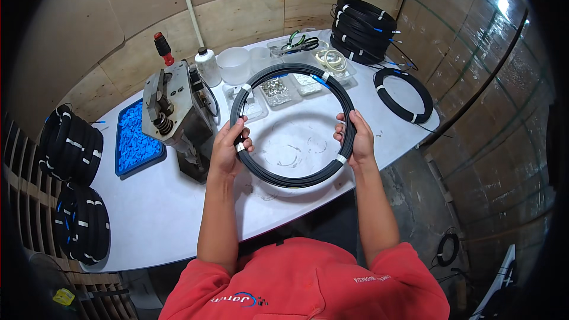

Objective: Assembling cable harnesses by taping wire coils and crimping connectors using an industrial crimping machine.

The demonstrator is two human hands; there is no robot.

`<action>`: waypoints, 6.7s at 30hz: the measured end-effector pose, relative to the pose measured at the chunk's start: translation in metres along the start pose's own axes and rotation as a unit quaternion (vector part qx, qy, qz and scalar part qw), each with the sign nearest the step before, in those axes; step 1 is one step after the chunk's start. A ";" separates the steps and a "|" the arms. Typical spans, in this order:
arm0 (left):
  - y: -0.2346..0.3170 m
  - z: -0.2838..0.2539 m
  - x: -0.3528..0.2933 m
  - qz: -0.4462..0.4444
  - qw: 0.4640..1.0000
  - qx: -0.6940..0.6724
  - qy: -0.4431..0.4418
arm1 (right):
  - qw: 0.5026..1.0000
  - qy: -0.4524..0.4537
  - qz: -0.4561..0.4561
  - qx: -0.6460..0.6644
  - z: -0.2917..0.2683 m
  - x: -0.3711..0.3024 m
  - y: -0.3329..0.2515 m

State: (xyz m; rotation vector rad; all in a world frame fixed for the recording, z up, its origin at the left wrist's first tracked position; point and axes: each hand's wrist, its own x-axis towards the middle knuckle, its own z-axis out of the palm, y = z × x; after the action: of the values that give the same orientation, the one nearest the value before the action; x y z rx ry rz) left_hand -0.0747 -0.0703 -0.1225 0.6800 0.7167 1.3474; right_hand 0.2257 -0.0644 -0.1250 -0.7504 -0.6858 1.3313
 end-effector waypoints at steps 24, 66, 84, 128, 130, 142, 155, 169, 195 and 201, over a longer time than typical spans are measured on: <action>-0.009 -0.007 0.008 0.073 0.997 0.038 0.010 | 0.979 -0.063 -0.148 -0.122 0.008 -0.009 0.000; 0.105 -0.042 -0.331 0.455 0.788 0.040 0.412 | 0.910 -0.391 0.127 0.058 0.274 -0.108 0.098; 0.247 -0.232 -0.408 0.434 0.672 0.150 0.581 | 0.824 -0.549 0.139 0.027 0.521 -0.182 0.309; 0.335 -0.399 -0.394 0.307 0.617 0.220 0.691 | 0.744 -0.558 -0.023 -0.366 0.641 -0.163 0.429; 0.337 -0.400 -0.393 0.301 0.608 0.230 0.698 | 0.744 -0.547 -0.053 -0.380 0.640 -0.166 0.423; 0.335 -0.389 -0.390 0.276 0.596 0.254 0.710 | 0.694 -0.559 -0.103 -0.442 0.636 -0.167 0.403; 0.333 -0.397 -0.398 0.282 0.631 0.224 0.687 | 0.697 -0.549 -0.112 -0.448 0.632 -0.172 0.398; 0.327 -0.405 -0.395 0.346 0.621 0.192 0.676 | 0.703 -0.555 -0.103 -0.433 0.634 -0.167 0.404; 0.321 -0.411 -0.393 0.357 0.625 0.222 0.658 | 0.696 -0.550 -0.131 -0.442 0.633 -0.164 0.403; 0.332 -0.402 -0.400 0.210 0.572 0.348 0.713 | 0.690 -0.531 -0.195 -0.452 0.608 -0.173 0.378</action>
State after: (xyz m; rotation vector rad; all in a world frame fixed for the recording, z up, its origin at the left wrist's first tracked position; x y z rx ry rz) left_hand -0.6267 -0.4238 -0.0831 0.1541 2.6548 1.9366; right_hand -0.5035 -0.1534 -0.0709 -0.4315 -2.4238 0.8525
